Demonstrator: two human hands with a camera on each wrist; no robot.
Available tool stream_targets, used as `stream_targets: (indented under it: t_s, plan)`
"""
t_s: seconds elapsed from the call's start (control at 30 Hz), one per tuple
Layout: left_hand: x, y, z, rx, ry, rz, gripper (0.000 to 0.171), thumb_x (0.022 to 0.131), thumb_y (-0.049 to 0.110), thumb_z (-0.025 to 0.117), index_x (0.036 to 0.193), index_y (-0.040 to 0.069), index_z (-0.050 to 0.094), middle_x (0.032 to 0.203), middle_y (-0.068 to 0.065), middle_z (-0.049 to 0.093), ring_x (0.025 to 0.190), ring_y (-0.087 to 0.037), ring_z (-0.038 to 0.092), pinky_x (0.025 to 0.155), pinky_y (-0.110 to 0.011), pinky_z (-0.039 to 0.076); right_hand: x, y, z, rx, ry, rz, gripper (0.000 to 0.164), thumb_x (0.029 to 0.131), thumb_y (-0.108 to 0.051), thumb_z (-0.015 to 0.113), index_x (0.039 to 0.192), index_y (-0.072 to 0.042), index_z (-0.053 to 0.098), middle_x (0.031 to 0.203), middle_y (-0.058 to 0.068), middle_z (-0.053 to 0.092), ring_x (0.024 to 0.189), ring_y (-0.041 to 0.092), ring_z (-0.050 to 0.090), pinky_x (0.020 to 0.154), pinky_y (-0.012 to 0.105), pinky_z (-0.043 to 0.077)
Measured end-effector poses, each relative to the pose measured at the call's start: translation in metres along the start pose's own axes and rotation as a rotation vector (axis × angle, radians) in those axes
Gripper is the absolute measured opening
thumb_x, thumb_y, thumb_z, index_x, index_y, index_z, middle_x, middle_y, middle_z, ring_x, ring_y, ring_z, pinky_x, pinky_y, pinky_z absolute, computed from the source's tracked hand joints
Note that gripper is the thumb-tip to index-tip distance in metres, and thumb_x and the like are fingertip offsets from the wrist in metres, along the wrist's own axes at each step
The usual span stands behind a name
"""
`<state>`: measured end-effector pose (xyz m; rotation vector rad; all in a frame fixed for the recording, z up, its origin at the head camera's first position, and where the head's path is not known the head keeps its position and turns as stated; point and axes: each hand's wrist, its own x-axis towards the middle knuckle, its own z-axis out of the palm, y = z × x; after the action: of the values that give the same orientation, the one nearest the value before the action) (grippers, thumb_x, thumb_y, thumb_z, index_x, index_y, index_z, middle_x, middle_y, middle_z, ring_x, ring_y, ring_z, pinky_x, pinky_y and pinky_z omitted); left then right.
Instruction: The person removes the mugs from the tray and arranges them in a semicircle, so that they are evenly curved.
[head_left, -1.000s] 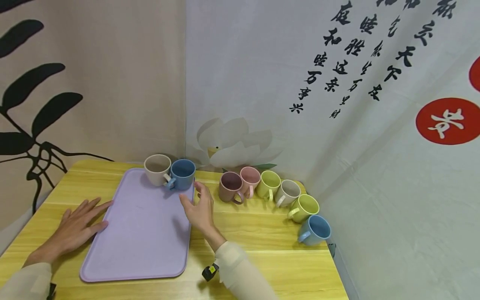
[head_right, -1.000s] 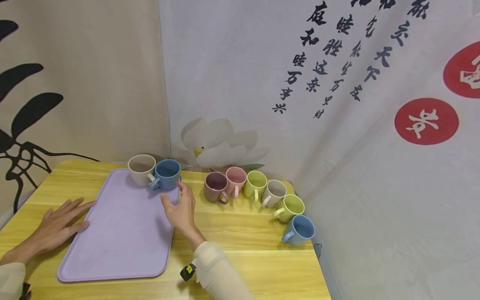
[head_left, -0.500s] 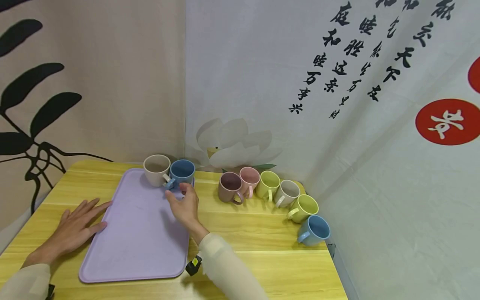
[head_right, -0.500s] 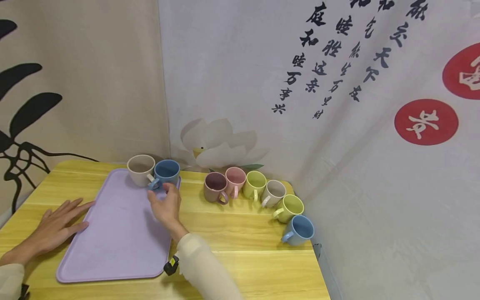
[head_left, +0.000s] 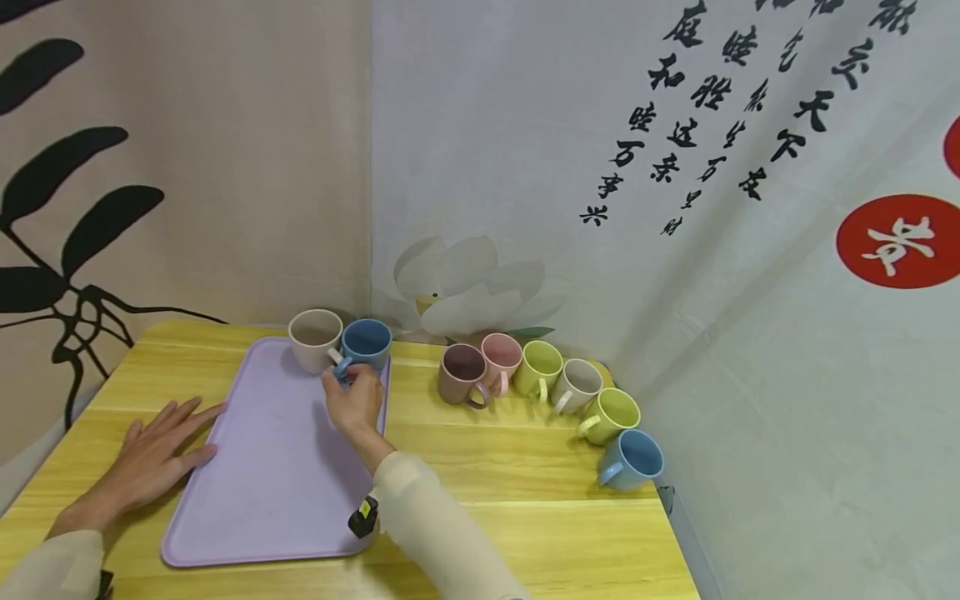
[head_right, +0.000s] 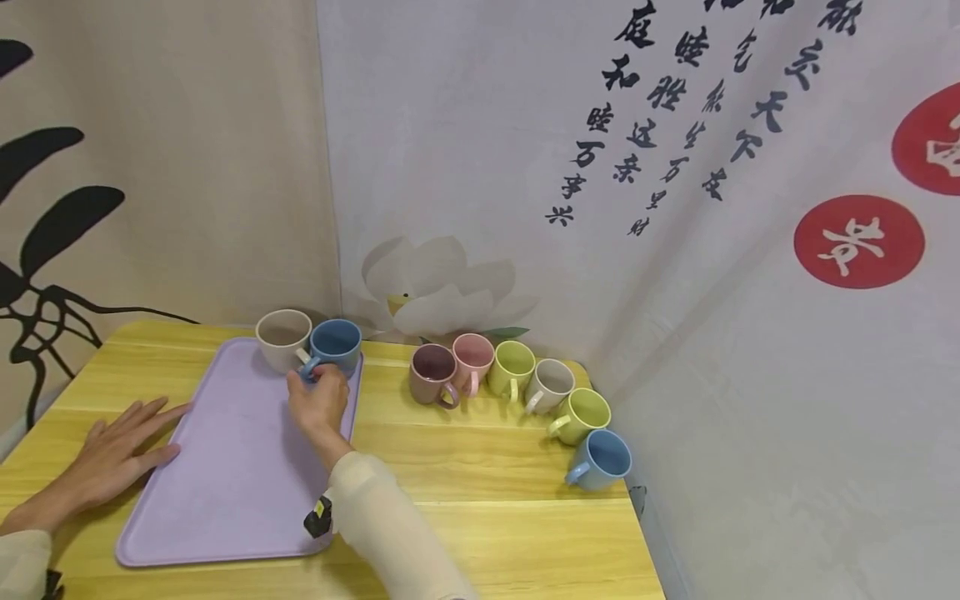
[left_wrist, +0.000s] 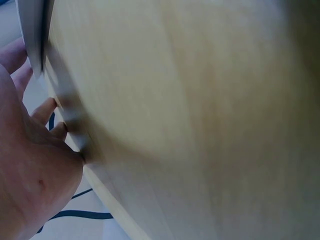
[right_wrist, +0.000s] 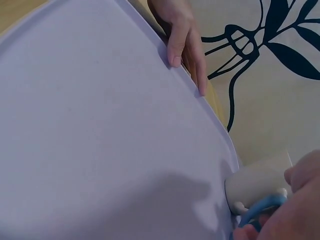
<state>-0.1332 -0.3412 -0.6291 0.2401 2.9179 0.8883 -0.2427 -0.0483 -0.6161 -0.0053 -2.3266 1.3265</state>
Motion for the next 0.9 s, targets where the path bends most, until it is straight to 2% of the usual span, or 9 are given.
stream_targets:
  t_s: [0.07,0.2,0.3,0.43,0.6,0.7,0.77,0.83,0.9]
  plan:
    - [0.000,0.000,-0.001,-0.003,-0.004,-0.002,0.070,0.119,0.044,0.053,0.177,0.012,0.032,0.179,-0.046,0.014,0.165,-0.076,0.001,0.124,-0.092,-0.018,0.001,-0.023,-0.014,0.012,-0.043,0.095,0.028,0.089,-0.036,0.091,0.087,-0.012,0.076,0.084,0.002,0.075,0.079,0.015,0.065,0.075,0.037,0.056]
    - [0.000,0.001,-0.001,-0.012,-0.001,0.002,0.069,0.119,0.043,0.054,0.177,0.012,0.032,0.180,-0.045,0.015,0.165,-0.075,0.001,0.124,-0.092,-0.018,0.007,-0.043,-0.024,0.017,-0.067,0.209,0.029,0.089,-0.030,0.092,0.076,-0.010,0.075,0.072,0.002,0.072,0.072,0.019,0.063,0.070,0.040,0.054]
    - [-0.001,0.002,-0.001,-0.017,-0.002,0.001,0.069,0.119,0.043,0.054,0.177,0.012,0.033,0.180,-0.045,0.015,0.165,-0.075,0.001,0.125,-0.091,-0.019,0.010,-0.020,-0.002,0.000,-0.036,0.209,0.029,0.092,-0.029,0.091,0.074,-0.014,0.074,0.068,-0.003,0.068,0.068,0.017,0.061,0.065,0.039,0.052]
    - [-0.002,0.002,-0.002,-0.014,-0.004,-0.004,0.069,0.118,0.044,0.054,0.177,0.013,0.034,0.180,-0.045,0.016,0.165,-0.075,0.001,0.124,-0.092,-0.018,0.015,0.020,0.031,-0.038,-0.036,0.220,0.025,0.093,-0.033,0.091,0.076,-0.023,0.075,0.066,-0.016,0.066,0.064,0.004,0.058,0.062,0.026,0.051]
    - [-0.004,0.001,-0.003,-0.016,0.000,-0.004,0.070,0.118,0.045,0.055,0.177,0.013,0.034,0.180,-0.044,0.017,0.165,-0.075,0.003,0.124,-0.093,-0.016,0.018,0.039,0.044,-0.022,-0.071,0.217,0.025,0.091,-0.034,0.094,0.076,-0.027,0.076,0.064,-0.025,0.064,0.063,-0.005,0.057,0.063,0.018,0.051]
    - [-0.005,0.001,-0.004,-0.020,0.004,-0.001,0.070,0.118,0.045,0.055,0.177,0.014,0.034,0.180,-0.044,0.018,0.166,-0.074,0.003,0.125,-0.092,-0.016,0.017,0.038,0.042,-0.015,-0.075,0.200,0.023,0.091,-0.031,0.092,0.076,-0.027,0.075,0.065,-0.025,0.063,0.064,-0.004,0.057,0.064,0.019,0.052]
    - [-0.006,0.001,-0.004,-0.021,0.020,0.008,0.069,0.118,0.043,0.057,0.176,0.013,0.037,0.179,-0.044,0.020,0.166,-0.074,0.005,0.125,-0.092,-0.015,0.015,0.035,0.039,-0.025,-0.048,0.163,0.021,0.091,-0.026,0.089,0.076,-0.025,0.074,0.066,-0.020,0.065,0.065,0.001,0.058,0.063,0.023,0.050]
    - [-0.006,0.002,-0.003,-0.024,0.027,0.014,0.068,0.118,0.042,0.057,0.176,0.012,0.037,0.179,-0.044,0.020,0.166,-0.073,0.005,0.126,-0.092,-0.015,0.012,0.027,0.030,-0.047,-0.030,0.139,0.017,0.090,-0.020,0.085,0.077,-0.021,0.074,0.068,-0.012,0.068,0.066,0.009,0.060,0.063,0.029,0.051]
    - [-0.005,0.004,-0.002,-0.027,0.034,0.020,0.068,0.117,0.041,0.058,0.175,0.012,0.039,0.179,-0.044,0.021,0.166,-0.073,0.007,0.126,-0.092,-0.012,0.011,0.009,0.011,-0.032,-0.041,0.157,0.014,0.089,-0.016,0.082,0.078,-0.016,0.074,0.071,-0.003,0.071,0.069,0.018,0.065,0.066,0.037,0.055]
